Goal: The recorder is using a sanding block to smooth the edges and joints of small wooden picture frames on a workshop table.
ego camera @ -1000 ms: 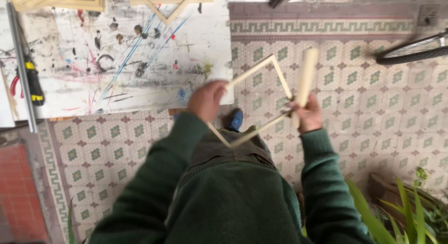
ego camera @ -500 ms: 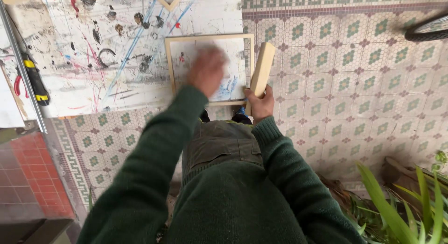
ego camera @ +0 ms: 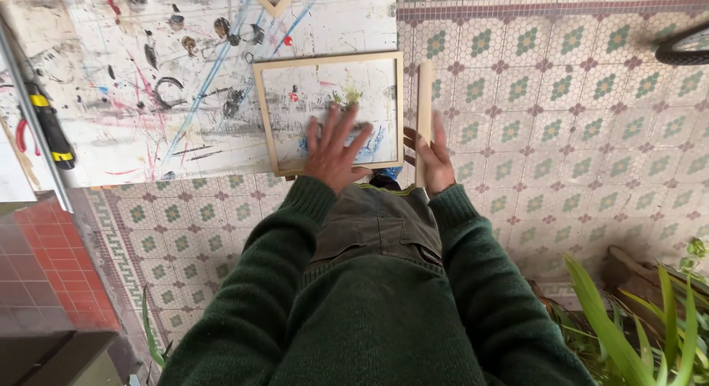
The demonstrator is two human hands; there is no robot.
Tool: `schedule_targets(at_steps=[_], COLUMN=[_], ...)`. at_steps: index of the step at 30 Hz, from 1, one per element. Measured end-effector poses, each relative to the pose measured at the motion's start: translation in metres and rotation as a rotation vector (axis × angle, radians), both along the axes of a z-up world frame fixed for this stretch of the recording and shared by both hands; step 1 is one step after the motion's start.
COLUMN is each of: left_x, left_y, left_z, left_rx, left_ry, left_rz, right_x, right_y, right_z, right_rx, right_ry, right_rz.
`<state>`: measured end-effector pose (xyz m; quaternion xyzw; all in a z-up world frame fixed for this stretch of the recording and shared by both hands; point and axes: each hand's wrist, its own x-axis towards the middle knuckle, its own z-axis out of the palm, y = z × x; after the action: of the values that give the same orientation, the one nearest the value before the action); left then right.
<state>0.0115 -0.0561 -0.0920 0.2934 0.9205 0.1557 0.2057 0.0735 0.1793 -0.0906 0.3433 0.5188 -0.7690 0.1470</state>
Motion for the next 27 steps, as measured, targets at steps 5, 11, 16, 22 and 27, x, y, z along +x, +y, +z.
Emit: schedule_targets(at_steps=[5,11,16,22,27], left_x=[-0.009,-0.007,-0.005,-0.004,-0.006], left_y=[-0.001,-0.004,-0.002,-0.006,-0.006], left_z=[0.023,0.014,0.021,0.005,0.01], left_rx=[-0.043,-0.032,-0.007,0.185,0.072], left_ry=[-0.073,-0.047,-0.05,0.131,0.001], left_rz=[0.143,0.134,0.151,0.195,0.175], right_x=[0.007,0.024,-0.059,0.018,0.01], right_y=[-0.01,-0.024,-0.001,-0.016,-0.001], right_z=[-0.028,-0.005,-0.067,-0.054,-0.089], right_rx=[0.051,-0.033,0.304,0.248,0.517], right_ry=[0.224,0.121,0.467,0.57,0.323], right_rz=[0.144,0.079,0.234,0.195,0.264])
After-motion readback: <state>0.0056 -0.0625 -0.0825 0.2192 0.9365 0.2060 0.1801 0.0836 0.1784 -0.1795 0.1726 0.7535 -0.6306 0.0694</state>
